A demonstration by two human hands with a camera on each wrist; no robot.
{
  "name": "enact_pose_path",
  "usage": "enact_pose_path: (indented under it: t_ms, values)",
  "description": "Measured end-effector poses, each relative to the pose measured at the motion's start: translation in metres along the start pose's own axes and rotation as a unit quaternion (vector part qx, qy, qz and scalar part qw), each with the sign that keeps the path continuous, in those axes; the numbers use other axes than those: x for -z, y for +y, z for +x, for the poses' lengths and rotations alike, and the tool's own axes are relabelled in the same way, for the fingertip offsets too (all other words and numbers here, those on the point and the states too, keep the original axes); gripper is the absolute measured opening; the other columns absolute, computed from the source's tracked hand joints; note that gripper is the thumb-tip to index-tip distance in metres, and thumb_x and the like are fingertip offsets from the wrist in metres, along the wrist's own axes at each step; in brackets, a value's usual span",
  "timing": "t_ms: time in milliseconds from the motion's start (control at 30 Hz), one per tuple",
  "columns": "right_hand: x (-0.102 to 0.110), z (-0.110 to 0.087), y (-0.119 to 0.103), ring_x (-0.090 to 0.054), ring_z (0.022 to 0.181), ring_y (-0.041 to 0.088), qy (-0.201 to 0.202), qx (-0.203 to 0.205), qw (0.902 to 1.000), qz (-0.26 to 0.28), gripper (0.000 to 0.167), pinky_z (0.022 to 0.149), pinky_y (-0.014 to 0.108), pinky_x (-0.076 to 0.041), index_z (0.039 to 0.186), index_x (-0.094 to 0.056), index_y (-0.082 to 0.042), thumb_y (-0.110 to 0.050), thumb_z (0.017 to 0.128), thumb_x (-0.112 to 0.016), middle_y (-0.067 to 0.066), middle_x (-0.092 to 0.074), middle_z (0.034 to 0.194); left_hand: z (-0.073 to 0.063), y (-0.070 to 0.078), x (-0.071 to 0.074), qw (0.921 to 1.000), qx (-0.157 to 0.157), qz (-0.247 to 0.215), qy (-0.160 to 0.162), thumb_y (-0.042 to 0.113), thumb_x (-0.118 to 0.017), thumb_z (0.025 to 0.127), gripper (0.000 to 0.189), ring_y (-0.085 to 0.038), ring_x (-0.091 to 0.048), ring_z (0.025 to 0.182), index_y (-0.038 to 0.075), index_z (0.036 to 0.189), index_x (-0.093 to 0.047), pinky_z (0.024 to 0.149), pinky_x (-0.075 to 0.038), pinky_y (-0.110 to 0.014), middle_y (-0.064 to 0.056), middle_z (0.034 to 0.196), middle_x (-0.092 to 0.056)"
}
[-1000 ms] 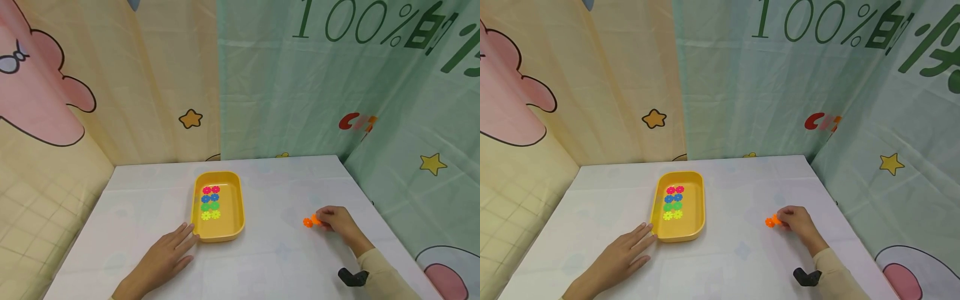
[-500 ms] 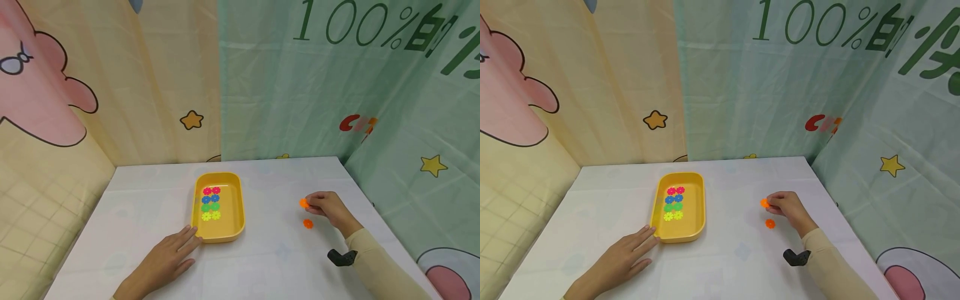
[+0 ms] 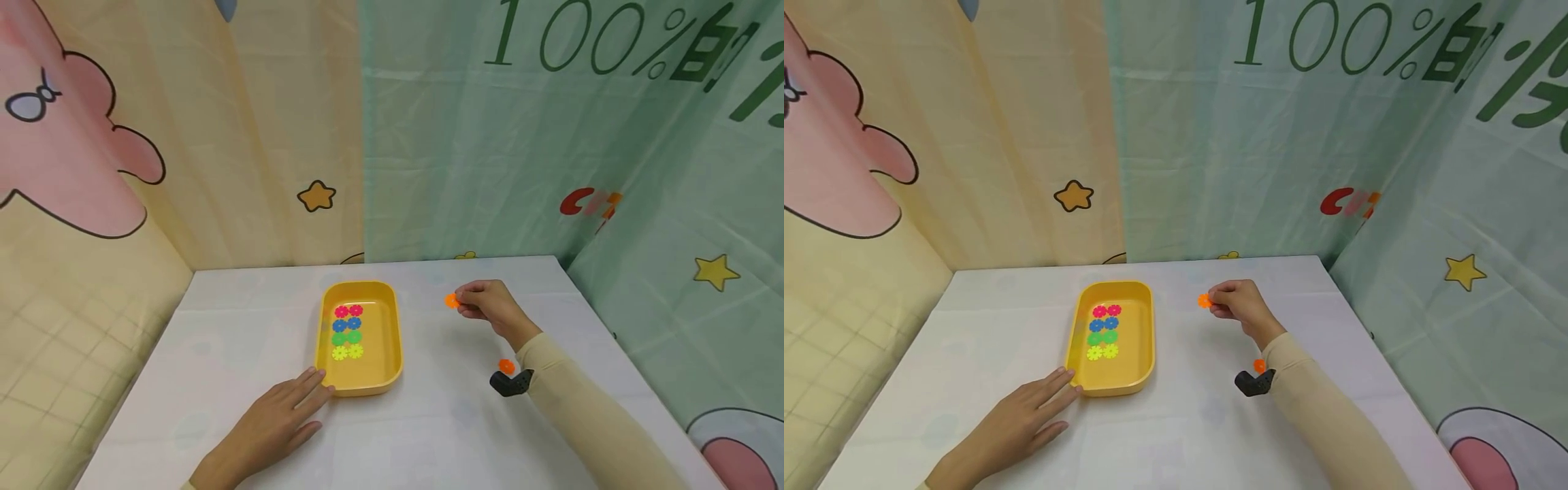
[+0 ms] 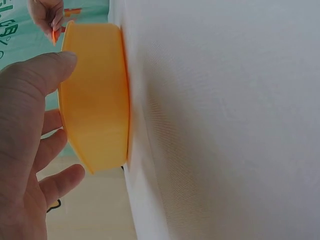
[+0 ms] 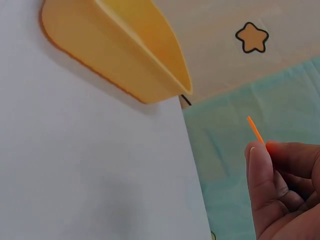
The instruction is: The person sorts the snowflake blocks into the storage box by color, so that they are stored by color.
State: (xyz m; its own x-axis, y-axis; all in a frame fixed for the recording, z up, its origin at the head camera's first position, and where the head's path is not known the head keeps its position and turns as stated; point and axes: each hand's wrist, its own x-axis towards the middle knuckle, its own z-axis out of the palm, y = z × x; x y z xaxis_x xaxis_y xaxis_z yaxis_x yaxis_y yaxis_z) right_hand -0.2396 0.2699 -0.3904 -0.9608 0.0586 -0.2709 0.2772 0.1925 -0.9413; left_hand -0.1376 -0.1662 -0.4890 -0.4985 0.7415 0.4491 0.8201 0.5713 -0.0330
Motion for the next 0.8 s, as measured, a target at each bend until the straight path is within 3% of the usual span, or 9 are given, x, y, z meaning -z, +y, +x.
enact_pose_path:
  t_ms: [167, 300, 433, 600, 800]
  values:
    - [-0.017, 0.009, -0.014, -0.071, 0.072, 0.01, -0.009, 0.014, 0.9995, 0.027, 0.028, 0.073, 0.022, -0.061, 0.119, -0.065, 0.009, -0.008, 0.097, -0.069, 0.014, -0.07, 0.103, 0.001, 0.0, 0.001, 1.0, 0.003, -0.007, -0.002, 0.053, -0.032, 0.107, 0.056, -0.029, -0.056, 0.134, 0.016, 0.138, -0.063, 0.093, -0.057, -0.043, -0.012, 0.146, -0.058]
    - [-0.029, 0.014, -0.022, -0.072, 0.071, 0.011, -0.011, 0.015, 0.9991, 0.037, 0.028, 0.073, 0.022, -0.061, 0.119, -0.066, 0.009, -0.006, 0.096, -0.069, 0.016, -0.07, 0.104, 0.002, 0.0, 0.003, 0.9999, 0.004, -0.01, -0.008, 0.047, -0.056, 0.103, 0.047, -0.029, -0.057, 0.134, 0.017, 0.138, -0.063, 0.092, -0.058, -0.043, -0.012, 0.145, -0.059]
    - [-0.041, 0.018, -0.028, -0.072, 0.072, 0.012, -0.003, 0.009, 0.9994, 0.032, 0.026, 0.073, 0.023, -0.061, 0.117, -0.068, 0.007, -0.007, 0.095, -0.071, 0.017, -0.071, 0.105, 0.002, 0.001, 0.004, 0.9997, 0.01, -0.009, -0.019, 0.04, -0.076, 0.09, 0.055, -0.028, -0.057, 0.134, 0.018, 0.138, -0.063, 0.091, -0.058, -0.042, -0.012, 0.145, -0.059]
    - [-0.06, 0.023, -0.033, -0.072, 0.074, 0.014, -0.005, 0.006, 0.9998, 0.02, 0.022, 0.075, 0.025, -0.061, 0.114, -0.071, 0.002, -0.009, 0.095, -0.072, 0.016, -0.072, 0.107, 0.002, 0.003, 0.005, 0.9997, 0.013, -0.009, -0.019, 0.037, -0.081, 0.082, 0.061, -0.028, -0.057, 0.133, 0.018, 0.138, -0.063, 0.091, -0.058, -0.042, -0.011, 0.145, -0.059]
    - [-0.083, 0.026, -0.037, -0.071, 0.074, 0.016, -0.02, 0.012, 0.9997, 0.011, 0.017, 0.075, 0.027, -0.062, 0.11, -0.072, 0.002, -0.006, 0.094, -0.072, 0.016, -0.072, 0.104, 0.002, 0.001, 0.005, 0.9999, 0.009, -0.014, -0.003, 0.037, -0.08, 0.084, 0.058, -0.028, -0.058, 0.133, 0.018, 0.136, -0.065, 0.089, -0.059, -0.041, -0.011, 0.144, -0.06]
